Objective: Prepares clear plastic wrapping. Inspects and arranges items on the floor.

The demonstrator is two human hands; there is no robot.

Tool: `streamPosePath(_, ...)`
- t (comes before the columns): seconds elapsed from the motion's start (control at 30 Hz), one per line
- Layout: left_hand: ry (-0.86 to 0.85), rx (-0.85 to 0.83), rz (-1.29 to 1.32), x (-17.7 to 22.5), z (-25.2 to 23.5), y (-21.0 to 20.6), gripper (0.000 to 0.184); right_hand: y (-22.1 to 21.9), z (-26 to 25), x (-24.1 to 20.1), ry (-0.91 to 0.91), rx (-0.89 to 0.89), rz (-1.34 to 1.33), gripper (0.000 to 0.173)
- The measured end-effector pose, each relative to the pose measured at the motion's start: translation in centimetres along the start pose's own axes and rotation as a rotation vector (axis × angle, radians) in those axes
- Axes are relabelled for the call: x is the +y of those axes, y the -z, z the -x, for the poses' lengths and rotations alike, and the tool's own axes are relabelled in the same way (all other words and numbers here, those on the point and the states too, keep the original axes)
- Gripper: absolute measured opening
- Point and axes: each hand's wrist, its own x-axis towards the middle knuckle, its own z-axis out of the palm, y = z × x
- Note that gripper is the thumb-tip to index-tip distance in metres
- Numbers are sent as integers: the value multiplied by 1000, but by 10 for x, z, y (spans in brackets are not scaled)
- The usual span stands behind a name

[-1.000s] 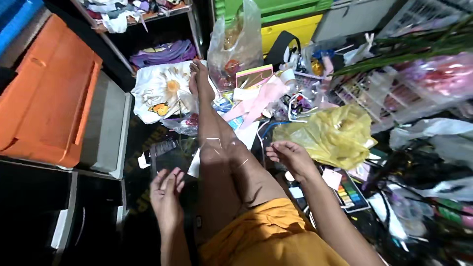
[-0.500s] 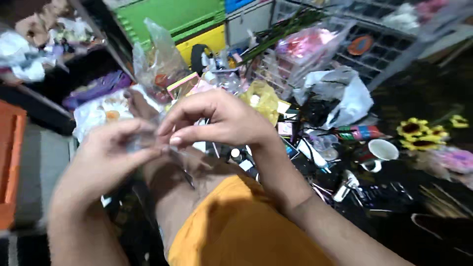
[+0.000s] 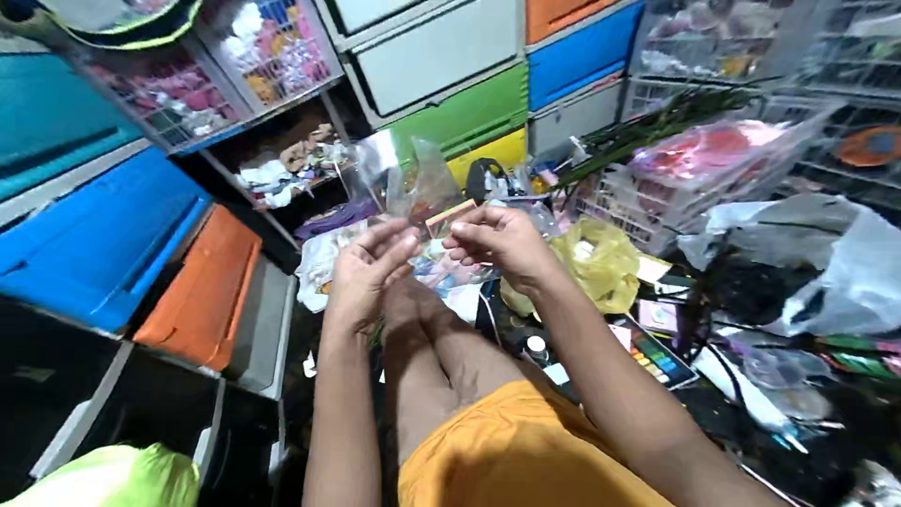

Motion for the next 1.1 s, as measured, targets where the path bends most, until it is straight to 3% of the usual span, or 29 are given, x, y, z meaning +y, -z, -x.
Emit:
streamPosePath(0.1,15,-43,28,-19,-1,9,30,-3,-7,-3,-45,-37,23,12)
streamPosePath(0.23,-141,-98,45,-25,4,18,39,-13,-8,-3,6,-114,72,14)
streamPosePath(0.33,-250,-146,23,-21,13,24,44,-17,4,-6,84,-163,118,13)
streamPosePath(0.47,-394,-226,-36,-2,28,25,64,-19,29,-20,248,-329,201,13)
streamPosePath(0.53,-433,-239,56,11,34,24,59,-21,36,-28,277,-392,224,13)
streamPosePath(0.63,-410,-249,252,29,38,25,50,-20,37,-29,273,-390,258,14)
streamPosePath(0.73,-302,-277,288,36,32,32,57,-16,33,-26,250,-394,298,14)
streamPosePath(0.87,-182,-100,262,39,19,24,30,-5,28,-14,245,-524,261,17)
streamPosePath(1.0,-193,-38,346,42,14,21,32,14,17,23,262,-581,279,30)
streamPosePath(1.1,-197,15,348,45,12,23,32,25,17,47,141,-547,302,19)
